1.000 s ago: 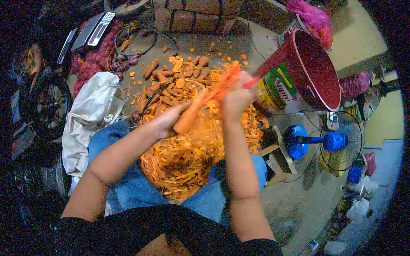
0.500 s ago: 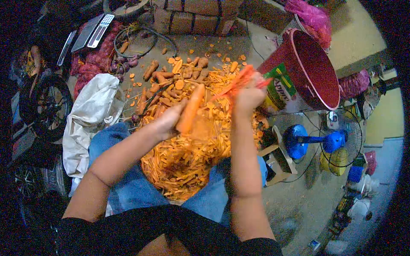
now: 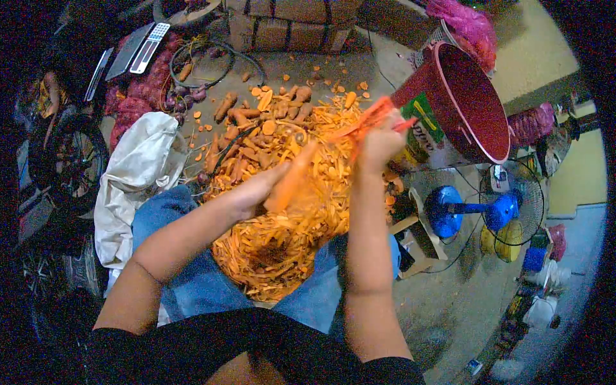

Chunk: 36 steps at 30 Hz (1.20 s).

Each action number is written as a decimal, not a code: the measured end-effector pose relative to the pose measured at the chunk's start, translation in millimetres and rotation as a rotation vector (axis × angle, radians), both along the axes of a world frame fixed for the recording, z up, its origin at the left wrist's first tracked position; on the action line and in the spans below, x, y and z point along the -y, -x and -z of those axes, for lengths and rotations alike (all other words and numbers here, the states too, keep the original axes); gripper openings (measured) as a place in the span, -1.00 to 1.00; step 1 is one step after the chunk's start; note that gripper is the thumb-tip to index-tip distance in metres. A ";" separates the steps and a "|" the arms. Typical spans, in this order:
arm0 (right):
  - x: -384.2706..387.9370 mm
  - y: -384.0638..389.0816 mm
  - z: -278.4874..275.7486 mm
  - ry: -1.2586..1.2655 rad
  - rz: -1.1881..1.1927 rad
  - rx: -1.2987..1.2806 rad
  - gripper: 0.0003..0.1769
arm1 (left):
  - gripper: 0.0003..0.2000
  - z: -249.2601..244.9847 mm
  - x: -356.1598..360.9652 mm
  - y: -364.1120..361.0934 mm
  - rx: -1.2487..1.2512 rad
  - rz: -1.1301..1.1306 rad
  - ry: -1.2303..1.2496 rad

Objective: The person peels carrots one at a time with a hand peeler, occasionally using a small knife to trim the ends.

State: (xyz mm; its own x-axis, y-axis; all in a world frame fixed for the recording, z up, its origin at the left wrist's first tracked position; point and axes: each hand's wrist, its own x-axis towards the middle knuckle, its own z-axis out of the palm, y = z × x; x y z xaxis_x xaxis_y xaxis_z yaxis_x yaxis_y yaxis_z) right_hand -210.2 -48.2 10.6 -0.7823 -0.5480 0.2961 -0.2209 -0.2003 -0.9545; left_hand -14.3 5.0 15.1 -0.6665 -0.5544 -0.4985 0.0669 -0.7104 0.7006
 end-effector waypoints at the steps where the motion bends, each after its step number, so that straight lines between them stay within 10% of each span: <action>1: -4.5 -20.8 -5.7 0.098 -0.110 -0.055 -0.73 | -0.63 2.9 4.1 -0.8 -0.002 -0.004 0.002; 2: -9.1 -29.0 0.9 0.015 -0.199 -0.381 -0.75 | -0.66 9.6 7.8 -1.0 -0.008 -0.075 -0.102; 6: -37.7 -94.5 0.0 -0.134 -0.415 -0.207 -0.76 | -0.64 25.5 10.0 -0.9 -0.070 -0.173 -0.073; 14: 1.9 -0.9 -1.7 -0.085 0.143 -0.158 -0.74 | -0.65 10.2 -8.5 5.0 -0.055 -0.008 0.192; 17: -0.6 -5.5 -2.1 0.008 0.002 0.150 -0.74 | -0.68 8.4 4.8 1.7 -0.056 -0.039 -0.002; 20: -23.9 -72.7 -0.1 0.032 -0.315 -0.256 -0.82 | -0.72 22.1 11.9 -0.4 -0.055 -0.117 -0.208; 28: 4.8 -13.4 4.3 0.029 0.050 -0.107 -0.73 | -0.58 24.6 -1.3 1.6 -0.018 0.129 0.016; 30: 6.2 9.7 13.9 -0.046 0.188 -0.160 -0.72 | -0.62 26.9 -6.2 7.2 -0.074 0.030 0.467; 33: -2.2 -18.1 -6.1 0.149 -0.074 0.070 -0.75 | -0.64 14.3 4.9 0.3 -0.065 -0.016 0.000; 34: -3.2 -19.0 11.5 -0.056 -0.001 -0.335 -0.75 | -0.65 17.1 10.2 -1.1 -0.053 -0.059 -0.167; 36: -24.9 -75.3 -6.6 0.025 -0.238 -0.276 -0.75 | -0.67 22.0 14.2 1.3 -0.103 -0.135 -0.215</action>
State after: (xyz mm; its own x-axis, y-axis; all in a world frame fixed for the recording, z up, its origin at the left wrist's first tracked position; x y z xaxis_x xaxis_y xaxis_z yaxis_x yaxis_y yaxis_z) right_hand -134.9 -23.2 17.1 -0.5223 -0.6950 0.4941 -0.4144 -0.2996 -0.8594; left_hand -15.6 -9.3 -6.9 -0.6474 -0.5302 -0.5476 0.2341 -0.8220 0.5191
